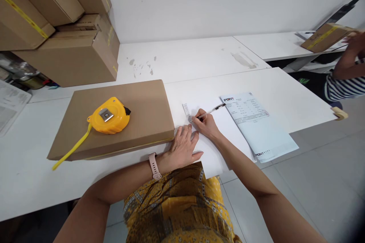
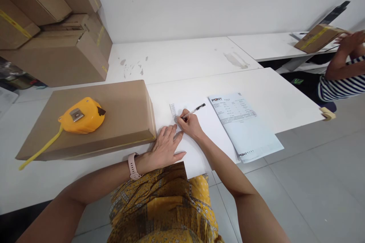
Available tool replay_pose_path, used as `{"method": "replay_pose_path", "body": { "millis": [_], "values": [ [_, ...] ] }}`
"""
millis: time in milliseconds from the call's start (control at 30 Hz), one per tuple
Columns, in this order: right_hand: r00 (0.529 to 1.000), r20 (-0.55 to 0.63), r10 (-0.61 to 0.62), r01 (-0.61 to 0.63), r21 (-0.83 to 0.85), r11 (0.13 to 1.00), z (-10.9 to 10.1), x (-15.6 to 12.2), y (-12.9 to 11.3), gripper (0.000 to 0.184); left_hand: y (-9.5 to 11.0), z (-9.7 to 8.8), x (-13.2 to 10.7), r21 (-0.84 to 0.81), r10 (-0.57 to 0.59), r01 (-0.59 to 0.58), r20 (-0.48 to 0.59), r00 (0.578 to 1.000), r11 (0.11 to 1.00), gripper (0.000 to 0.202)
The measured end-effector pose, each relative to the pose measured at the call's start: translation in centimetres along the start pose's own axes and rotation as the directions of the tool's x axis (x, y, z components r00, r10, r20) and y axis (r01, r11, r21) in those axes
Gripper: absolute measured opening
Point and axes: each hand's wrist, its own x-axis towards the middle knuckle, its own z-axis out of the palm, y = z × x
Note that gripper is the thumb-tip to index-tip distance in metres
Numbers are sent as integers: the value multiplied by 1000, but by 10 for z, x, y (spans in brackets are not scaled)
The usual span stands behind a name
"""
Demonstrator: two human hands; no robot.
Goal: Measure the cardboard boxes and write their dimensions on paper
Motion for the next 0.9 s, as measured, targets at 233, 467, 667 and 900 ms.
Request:
{"method": "replay_pose_path", "body": {
  "millis": [233, 467, 667, 900],
  "values": [
    [1000, -28, -1, 0, -24, 1000, 0, 0, 0, 22, 0, 0, 0, 28, -2, 2, -1, 1000, 1000, 72],
    [1000, -21, -8, 8, -16, 1000, 1, 0, 3, 22, 0, 0, 0, 23, 0, 0, 5, 1000, 1000, 72],
    [1000, -22, 1, -1, -9, 1000, 1, -1, 0, 23, 0, 0, 0, 20, 2, -2, 3, 1000, 1000, 73],
    [999, -34, 0, 0, -10, 1000, 1, -1, -2, 21, 1, -2, 1, 31, -4, 3, 15, 1000, 1000, 73]
  ]
}}
